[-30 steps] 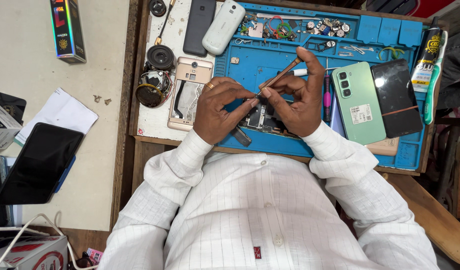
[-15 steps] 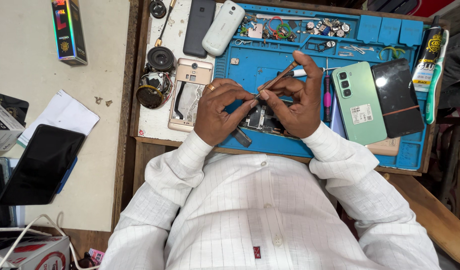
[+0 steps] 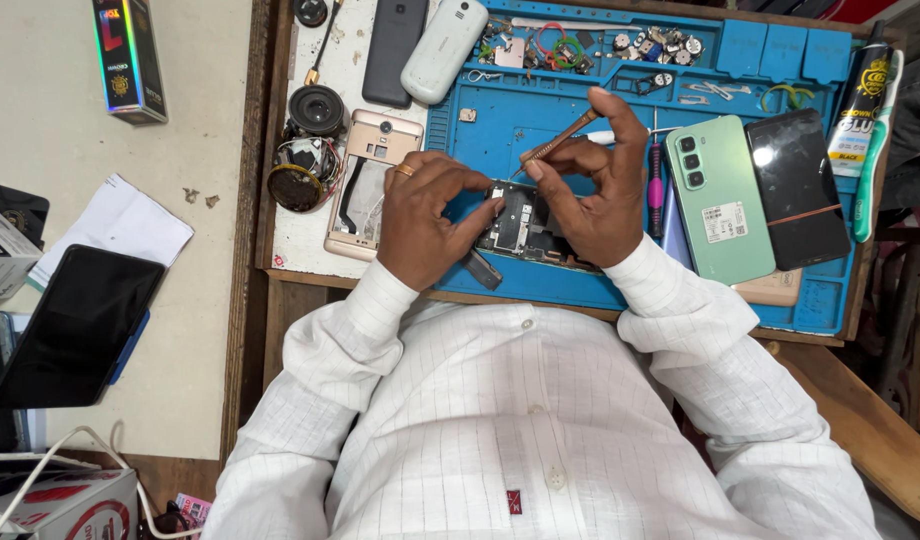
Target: The person repairs a disassembled smartphone on a blue repair mat, using a screwdriver to unscrew and manipulate internal components of the phone body. They reposition the phone chassis, work on its internal board with the screwdriver, and finally roll up their sleeves.
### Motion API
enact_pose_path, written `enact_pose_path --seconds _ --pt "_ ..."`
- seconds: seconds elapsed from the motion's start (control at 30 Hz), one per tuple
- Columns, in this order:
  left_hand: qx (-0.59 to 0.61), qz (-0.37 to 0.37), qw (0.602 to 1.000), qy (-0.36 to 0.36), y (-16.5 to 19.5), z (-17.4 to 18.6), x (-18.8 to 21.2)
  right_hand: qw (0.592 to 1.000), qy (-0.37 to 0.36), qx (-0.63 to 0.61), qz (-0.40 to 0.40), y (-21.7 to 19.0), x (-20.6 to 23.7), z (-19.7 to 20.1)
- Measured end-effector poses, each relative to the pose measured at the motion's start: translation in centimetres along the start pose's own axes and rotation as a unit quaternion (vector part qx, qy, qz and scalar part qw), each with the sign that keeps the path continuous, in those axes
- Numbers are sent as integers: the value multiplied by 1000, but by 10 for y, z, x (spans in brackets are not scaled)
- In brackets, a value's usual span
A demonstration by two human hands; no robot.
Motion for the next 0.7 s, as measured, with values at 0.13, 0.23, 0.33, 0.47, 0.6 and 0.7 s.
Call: enact_pose_path --seconds 0.13,0.23,0.33,0.47,0.6,0.7 --pt "-85 -30 995 -52 6 4 8 997 -10 57 44 -8 -4 -7" --pt "-116 -85 987 -71 19 7 16 995 -15 88 50 -10 -6 -10" --pt "-124 -108 984 -75 28 6 22 993 -30 109 44 -8 -7 -14" --pt "-150 -82 980 -98 25 0 26 992 -48 108 50 -7 -9 -18" --pt "-156 -76 979 -103 28 -2 29 989 -57 121 56 -7 -9 -22" --pt "-160 -69 979 -109 28 -4 28 989 -62 123 57 -6 -10 -24"
Point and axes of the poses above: each hand's wrist, its own x-axis away from the middle knuckle, its own z-axis out of the back of the hand, y = z × x, the point moved 10 cm from there along -x, towards the middle knuckle, and after that the axes turned 14 degrees about y, right-handed, at the moved point
